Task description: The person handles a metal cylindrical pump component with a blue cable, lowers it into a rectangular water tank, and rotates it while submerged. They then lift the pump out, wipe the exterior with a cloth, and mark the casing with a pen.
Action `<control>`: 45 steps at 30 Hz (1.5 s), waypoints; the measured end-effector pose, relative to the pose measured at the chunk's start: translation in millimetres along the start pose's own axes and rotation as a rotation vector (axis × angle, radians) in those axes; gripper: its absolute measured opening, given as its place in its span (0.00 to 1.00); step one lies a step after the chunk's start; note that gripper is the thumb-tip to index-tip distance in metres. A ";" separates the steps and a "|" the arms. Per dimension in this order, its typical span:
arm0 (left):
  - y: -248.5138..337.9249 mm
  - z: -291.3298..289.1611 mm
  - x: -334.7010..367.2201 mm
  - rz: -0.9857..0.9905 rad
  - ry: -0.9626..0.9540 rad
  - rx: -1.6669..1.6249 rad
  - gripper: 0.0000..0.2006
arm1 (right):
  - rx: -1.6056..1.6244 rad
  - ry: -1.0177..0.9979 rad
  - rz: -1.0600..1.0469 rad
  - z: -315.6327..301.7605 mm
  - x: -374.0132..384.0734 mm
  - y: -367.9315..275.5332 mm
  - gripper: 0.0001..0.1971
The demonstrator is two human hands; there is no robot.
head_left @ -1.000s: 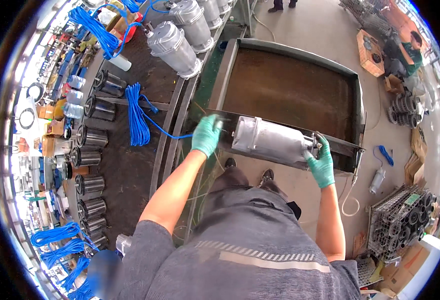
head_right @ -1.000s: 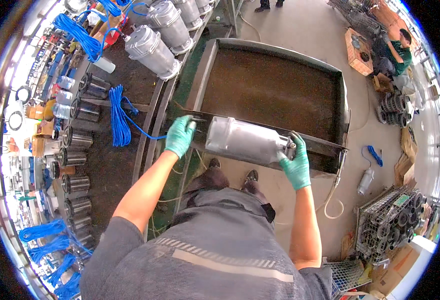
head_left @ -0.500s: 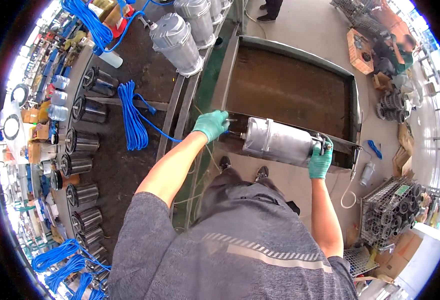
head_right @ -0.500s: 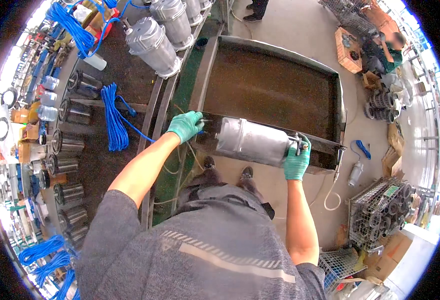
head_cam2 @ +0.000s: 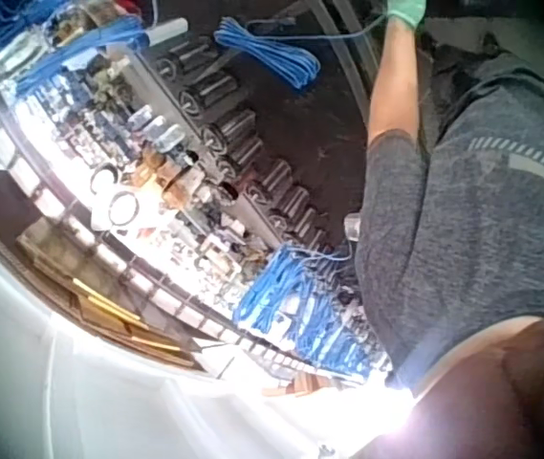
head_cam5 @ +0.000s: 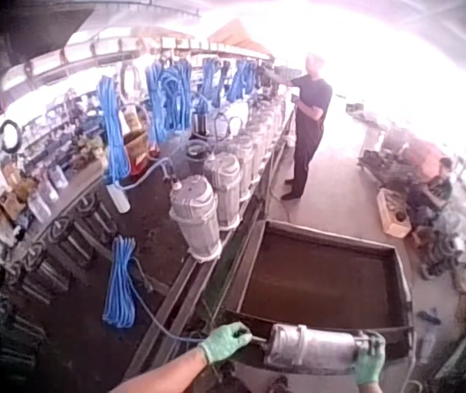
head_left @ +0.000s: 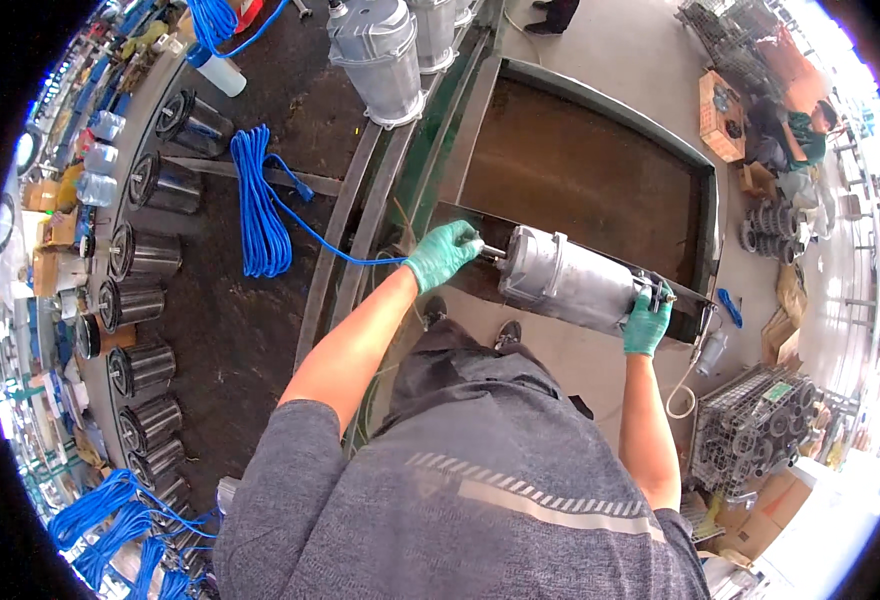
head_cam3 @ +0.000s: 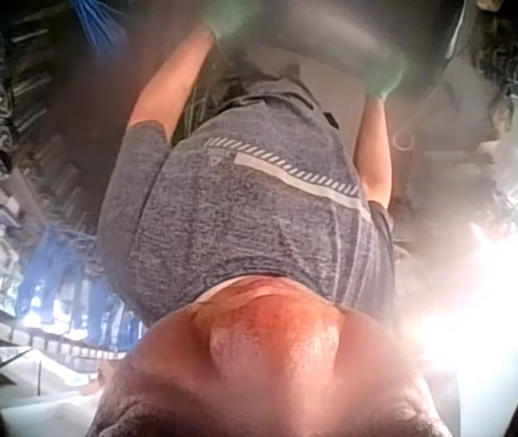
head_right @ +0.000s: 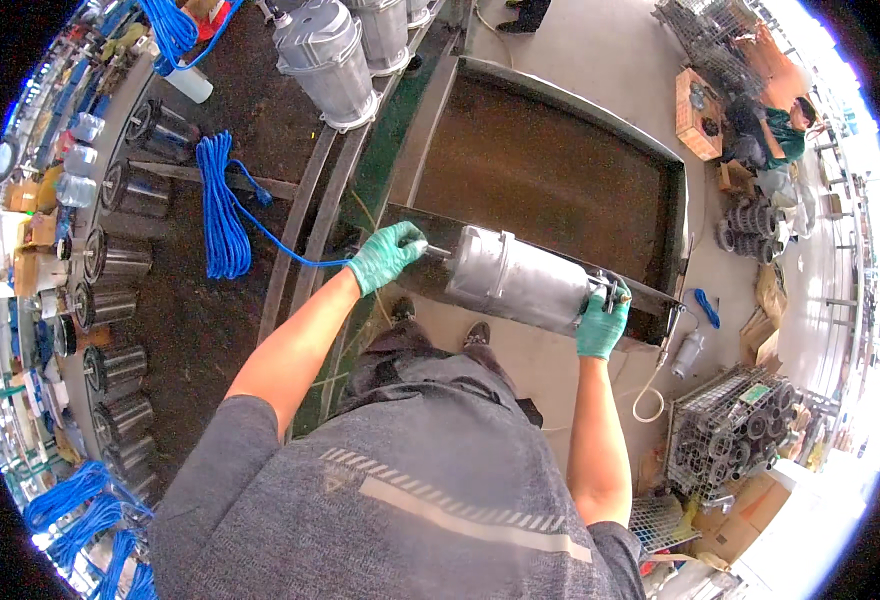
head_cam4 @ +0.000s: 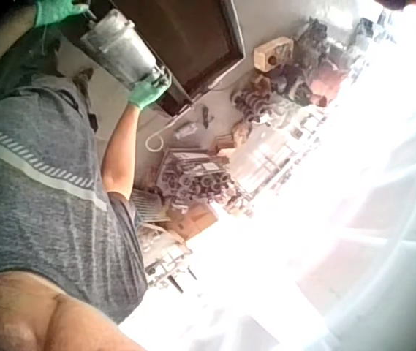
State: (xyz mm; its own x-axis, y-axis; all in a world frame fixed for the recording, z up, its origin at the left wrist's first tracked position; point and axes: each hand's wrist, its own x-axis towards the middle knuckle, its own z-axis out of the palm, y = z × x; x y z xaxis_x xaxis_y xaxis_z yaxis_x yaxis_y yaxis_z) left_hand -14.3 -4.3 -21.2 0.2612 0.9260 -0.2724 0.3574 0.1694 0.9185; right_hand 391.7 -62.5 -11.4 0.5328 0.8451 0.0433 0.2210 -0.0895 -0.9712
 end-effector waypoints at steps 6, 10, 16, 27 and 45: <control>-4.1 10.9 7.4 -0.140 -0.066 -0.035 0.20 | -0.063 -0.055 -0.028 -3.5 14.4 10.1 0.15; 20.9 4.8 11.7 -0.377 -0.201 -0.264 0.25 | 0.003 -0.032 -0.018 -6.1 10.5 14.1 0.15; 3.1 -9.8 18.4 -0.052 -0.319 0.349 0.20 | 0.078 -0.040 0.030 0.0 11.7 11.9 0.15; -6.3 6.2 8.1 0.011 -0.171 0.335 0.33 | 0.058 -0.028 0.010 -5.3 16.8 20.7 0.13; 22.6 4.1 8.5 -0.060 -0.169 0.465 0.25 | -0.017 0.007 -0.129 -1.6 13.8 22.9 0.10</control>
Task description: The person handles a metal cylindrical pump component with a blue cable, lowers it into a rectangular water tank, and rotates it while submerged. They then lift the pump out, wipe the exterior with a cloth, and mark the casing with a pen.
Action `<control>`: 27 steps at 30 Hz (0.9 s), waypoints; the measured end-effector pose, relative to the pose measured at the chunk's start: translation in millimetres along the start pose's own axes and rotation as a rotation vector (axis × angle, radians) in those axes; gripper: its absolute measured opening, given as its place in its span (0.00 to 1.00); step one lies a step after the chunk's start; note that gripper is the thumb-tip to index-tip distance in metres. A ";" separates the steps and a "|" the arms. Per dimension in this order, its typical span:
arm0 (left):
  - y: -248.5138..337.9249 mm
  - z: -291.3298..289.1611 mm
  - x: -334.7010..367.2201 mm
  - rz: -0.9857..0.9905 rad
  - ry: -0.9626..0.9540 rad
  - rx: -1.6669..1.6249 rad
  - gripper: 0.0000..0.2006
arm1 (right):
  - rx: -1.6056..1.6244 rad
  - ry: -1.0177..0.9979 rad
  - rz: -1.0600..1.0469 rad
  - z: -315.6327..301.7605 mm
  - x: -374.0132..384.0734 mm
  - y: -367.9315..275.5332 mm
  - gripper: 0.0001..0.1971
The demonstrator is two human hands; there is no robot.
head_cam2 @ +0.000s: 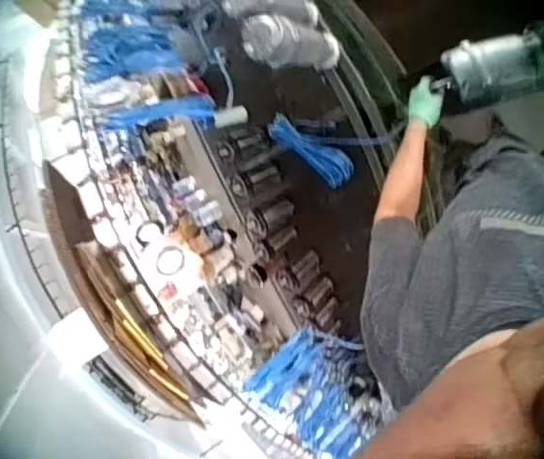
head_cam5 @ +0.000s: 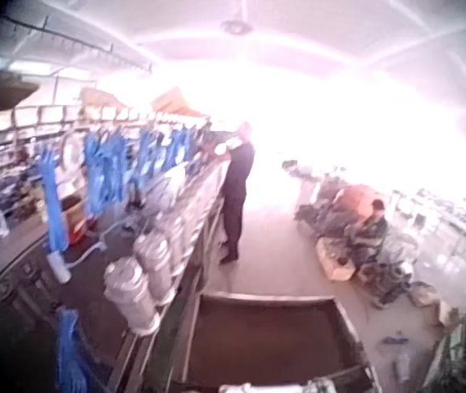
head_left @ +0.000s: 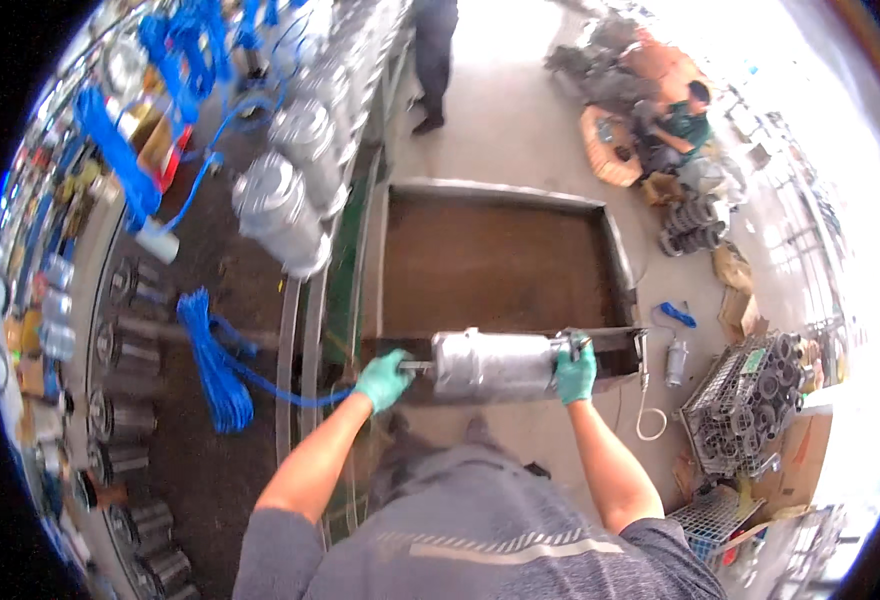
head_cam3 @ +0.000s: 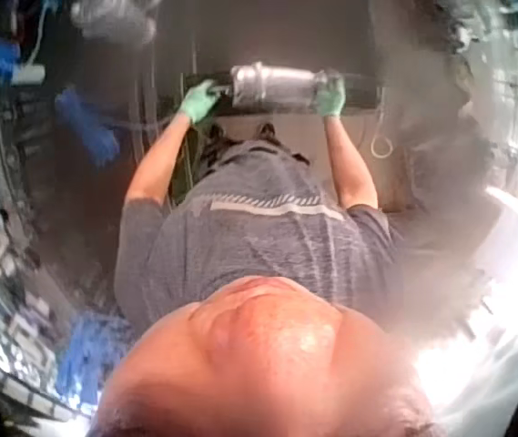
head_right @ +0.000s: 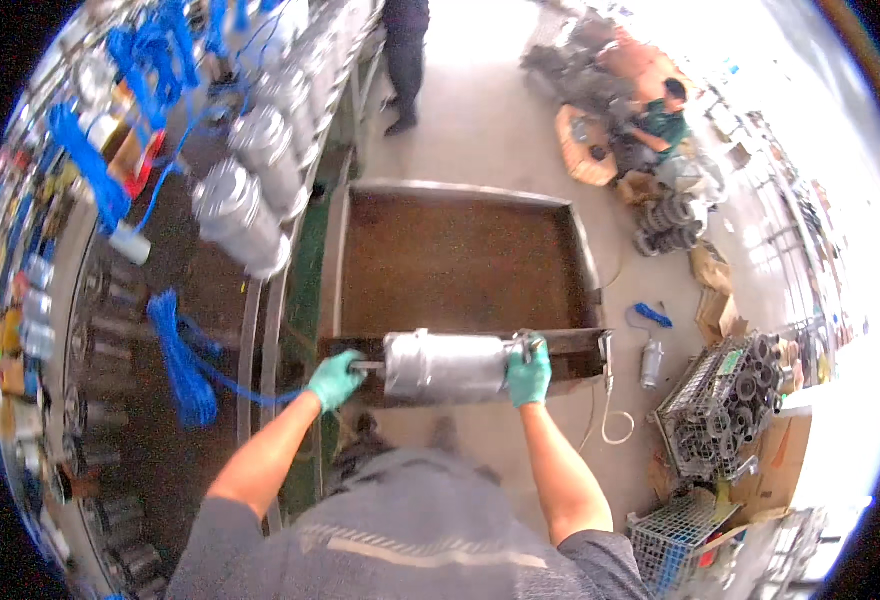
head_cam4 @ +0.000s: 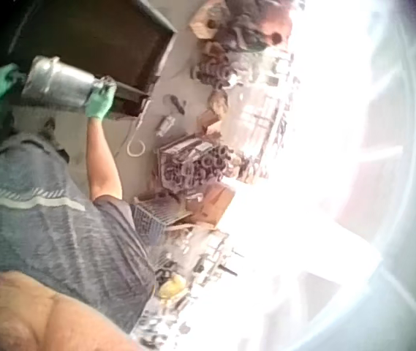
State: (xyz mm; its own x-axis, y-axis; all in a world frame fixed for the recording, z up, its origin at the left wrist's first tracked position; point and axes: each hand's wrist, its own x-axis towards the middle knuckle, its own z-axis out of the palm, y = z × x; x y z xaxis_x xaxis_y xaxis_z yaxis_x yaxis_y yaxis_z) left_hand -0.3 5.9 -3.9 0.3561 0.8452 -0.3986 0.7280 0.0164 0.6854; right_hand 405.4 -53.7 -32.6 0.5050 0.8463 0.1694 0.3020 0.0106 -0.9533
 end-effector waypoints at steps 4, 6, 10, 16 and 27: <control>-10.8 0.8 1.1 -0.073 -0.283 -0.974 0.33 | -0.203 0.025 -0.034 -5.5 2.0 -21.8 0.12; -9.4 -1.2 -3.1 0.097 -0.194 -0.537 0.35 | -0.260 0.028 -0.027 -3.9 0.3 -20.9 0.13; -19.3 19.2 13.6 0.089 0.039 0.040 0.23 | -0.285 0.060 0.007 -2.7 -2.8 -29.2 0.12; -14.9 -1.2 0.0 -0.261 -0.334 -1.201 0.22 | -0.327 0.088 -0.028 0.8 -5.6 -38.2 0.11; -7.4 -3.3 6.7 0.158 0.022 0.511 0.26 | -0.314 0.070 0.002 1.0 -2.9 -41.9 0.11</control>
State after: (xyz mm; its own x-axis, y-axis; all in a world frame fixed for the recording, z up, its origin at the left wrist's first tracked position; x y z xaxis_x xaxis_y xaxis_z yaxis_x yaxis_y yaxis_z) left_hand -5.3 13.2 -9.6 0.4759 0.8276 -0.2975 0.8610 -0.3694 0.3496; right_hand 390.5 -56.1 6.6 0.5569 0.8075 0.1944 0.5304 -0.1656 -0.8314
